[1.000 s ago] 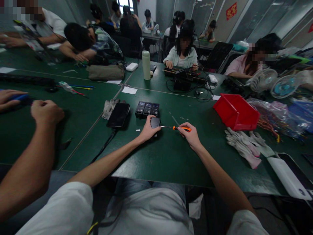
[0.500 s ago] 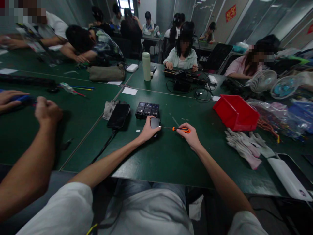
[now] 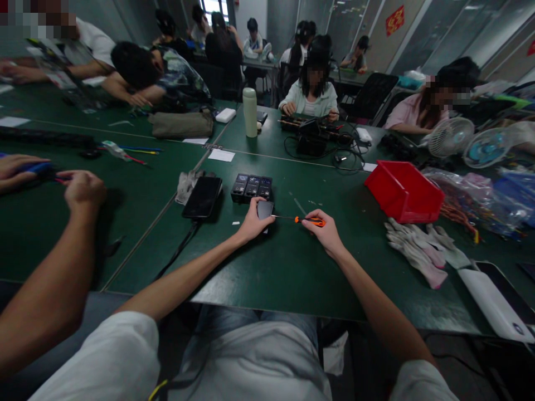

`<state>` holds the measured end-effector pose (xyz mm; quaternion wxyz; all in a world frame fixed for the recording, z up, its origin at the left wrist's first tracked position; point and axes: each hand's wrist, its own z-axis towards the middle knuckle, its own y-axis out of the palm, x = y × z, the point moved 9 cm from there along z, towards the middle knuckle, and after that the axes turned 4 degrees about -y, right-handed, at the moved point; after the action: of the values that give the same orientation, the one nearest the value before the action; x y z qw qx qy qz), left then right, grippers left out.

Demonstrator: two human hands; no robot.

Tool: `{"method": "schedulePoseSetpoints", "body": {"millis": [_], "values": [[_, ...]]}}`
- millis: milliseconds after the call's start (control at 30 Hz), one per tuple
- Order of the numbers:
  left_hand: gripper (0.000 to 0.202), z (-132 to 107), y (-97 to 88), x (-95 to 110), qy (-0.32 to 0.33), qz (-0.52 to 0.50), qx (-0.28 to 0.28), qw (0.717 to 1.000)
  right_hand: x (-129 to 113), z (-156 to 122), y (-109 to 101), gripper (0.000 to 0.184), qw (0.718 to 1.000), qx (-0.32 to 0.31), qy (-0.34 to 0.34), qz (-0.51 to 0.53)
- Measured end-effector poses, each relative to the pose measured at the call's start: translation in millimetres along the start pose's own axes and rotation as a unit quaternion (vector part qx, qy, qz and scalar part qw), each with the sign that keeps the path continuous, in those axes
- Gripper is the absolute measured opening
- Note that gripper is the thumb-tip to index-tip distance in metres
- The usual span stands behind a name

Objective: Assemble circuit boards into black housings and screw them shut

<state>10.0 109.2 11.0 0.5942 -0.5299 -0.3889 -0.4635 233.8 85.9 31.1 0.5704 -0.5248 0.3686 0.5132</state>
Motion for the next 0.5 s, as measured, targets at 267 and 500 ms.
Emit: {"method": "schedulePoseSetpoints", "body": {"millis": [267, 500], "values": [[0.052, -1.1, 0.9, 3.4, -0.001, 0.009, -0.004, 1.000, -4.6, -2.2, 0.2, 0.026, 1.000, -0.011, -0.002, -0.007], [0.053, 0.1, 1.9, 1.3, -0.010, 0.006, 0.000, 1.000, -2.6, -1.8, 0.4, 0.028, 1.000, -0.006, -0.001, -0.010]]}}
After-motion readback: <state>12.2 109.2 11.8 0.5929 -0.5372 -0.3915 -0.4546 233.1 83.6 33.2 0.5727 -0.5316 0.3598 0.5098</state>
